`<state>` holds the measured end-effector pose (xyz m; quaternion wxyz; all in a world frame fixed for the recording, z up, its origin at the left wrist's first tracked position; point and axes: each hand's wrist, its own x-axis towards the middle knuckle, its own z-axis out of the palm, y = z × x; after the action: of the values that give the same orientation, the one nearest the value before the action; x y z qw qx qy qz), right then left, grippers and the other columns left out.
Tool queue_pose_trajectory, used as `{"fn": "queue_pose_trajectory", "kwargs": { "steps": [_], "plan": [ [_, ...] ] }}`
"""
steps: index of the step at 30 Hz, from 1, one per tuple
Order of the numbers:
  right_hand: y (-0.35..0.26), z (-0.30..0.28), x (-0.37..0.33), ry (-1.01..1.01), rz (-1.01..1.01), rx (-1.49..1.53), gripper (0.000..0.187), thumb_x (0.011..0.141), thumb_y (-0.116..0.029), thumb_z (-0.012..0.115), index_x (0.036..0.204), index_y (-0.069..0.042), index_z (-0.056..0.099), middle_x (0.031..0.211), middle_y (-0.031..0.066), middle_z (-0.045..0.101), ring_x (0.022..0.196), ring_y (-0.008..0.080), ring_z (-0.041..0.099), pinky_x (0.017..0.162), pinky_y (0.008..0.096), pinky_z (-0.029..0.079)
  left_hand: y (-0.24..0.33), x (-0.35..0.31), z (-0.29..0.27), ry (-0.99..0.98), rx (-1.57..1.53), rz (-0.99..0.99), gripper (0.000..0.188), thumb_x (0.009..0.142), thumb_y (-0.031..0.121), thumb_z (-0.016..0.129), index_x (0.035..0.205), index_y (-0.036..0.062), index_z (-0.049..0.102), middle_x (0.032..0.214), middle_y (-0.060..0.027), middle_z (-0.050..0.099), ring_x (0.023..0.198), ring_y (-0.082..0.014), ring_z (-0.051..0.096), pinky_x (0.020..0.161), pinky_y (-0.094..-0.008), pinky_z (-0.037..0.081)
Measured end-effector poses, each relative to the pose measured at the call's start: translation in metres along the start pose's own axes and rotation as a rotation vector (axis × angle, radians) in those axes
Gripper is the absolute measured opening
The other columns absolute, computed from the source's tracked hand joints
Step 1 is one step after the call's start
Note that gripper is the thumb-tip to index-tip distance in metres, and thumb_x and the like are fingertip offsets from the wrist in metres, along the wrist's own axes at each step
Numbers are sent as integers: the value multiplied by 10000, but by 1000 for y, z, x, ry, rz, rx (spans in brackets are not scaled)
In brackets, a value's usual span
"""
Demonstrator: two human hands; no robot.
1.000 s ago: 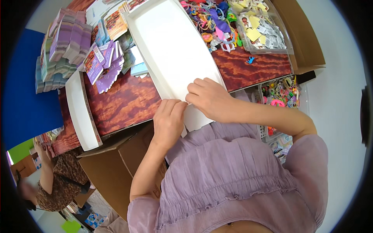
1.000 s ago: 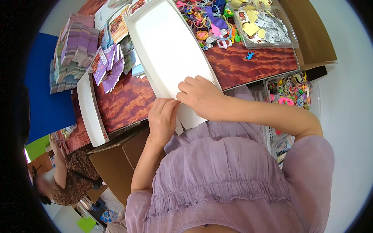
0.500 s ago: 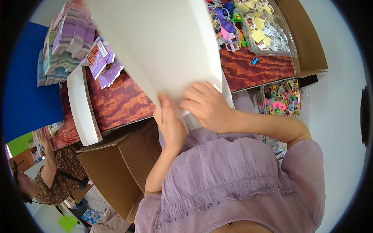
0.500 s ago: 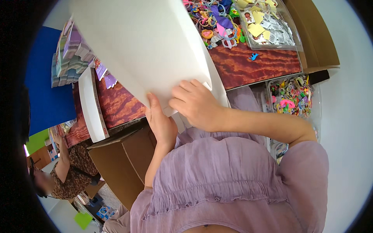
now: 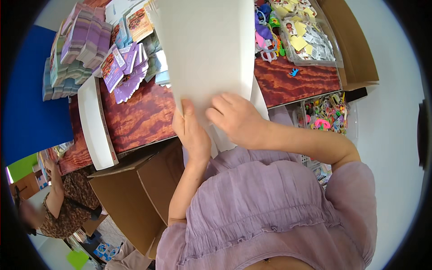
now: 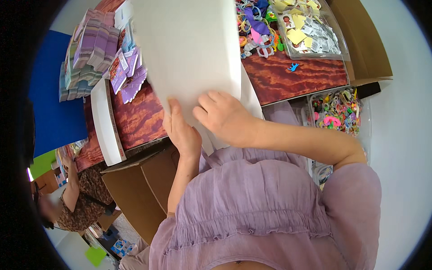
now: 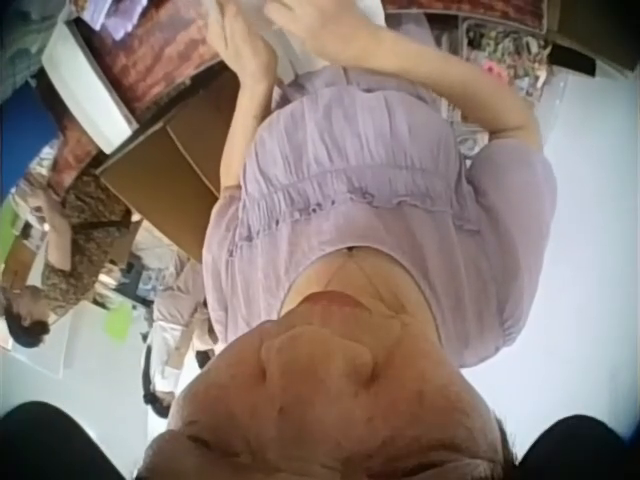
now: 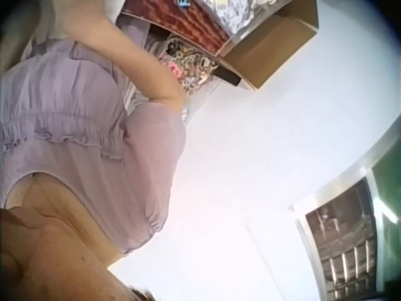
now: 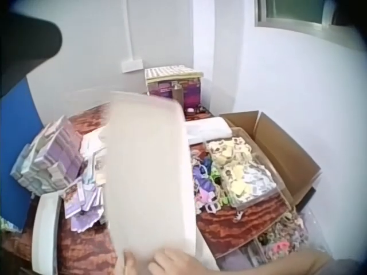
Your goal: Folding flat white cardboard sheets into boxes.
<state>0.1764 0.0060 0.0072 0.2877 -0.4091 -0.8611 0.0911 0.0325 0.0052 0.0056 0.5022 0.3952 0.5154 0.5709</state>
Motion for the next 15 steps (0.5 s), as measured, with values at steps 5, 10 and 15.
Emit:
{"fn": "queue_pose_trajectory", "kwargs": {
  "steps": [5,10,15],
  "plan": [
    [13,-11,1,35,-54,-132,177,776,-97,613,940,-31,605,956,107,569,913,283,563,848,400,467,-7,6,-2,151,-97,-85,431,1137,351,465,1182,-44,629,1098,-50,653,979,-110,581,859,-293,487],
    [16,-25,7,33,-68,-255,212,778,-109,607,968,-17,621,957,100,565,942,284,566,890,400,472,2,13,-6,135,-78,-60,476,1138,380,455,1217,-57,626,1107,-59,660,985,-123,597,861,-300,496],
    [17,-35,22,108,-73,-310,234,781,-95,615,1000,-17,645,967,91,578,995,280,574,969,429,454,25,20,-1,169,-17,63,515,1137,407,444,1233,-66,624,1136,-81,683,1020,-141,628,877,-303,508]
  ]
}}
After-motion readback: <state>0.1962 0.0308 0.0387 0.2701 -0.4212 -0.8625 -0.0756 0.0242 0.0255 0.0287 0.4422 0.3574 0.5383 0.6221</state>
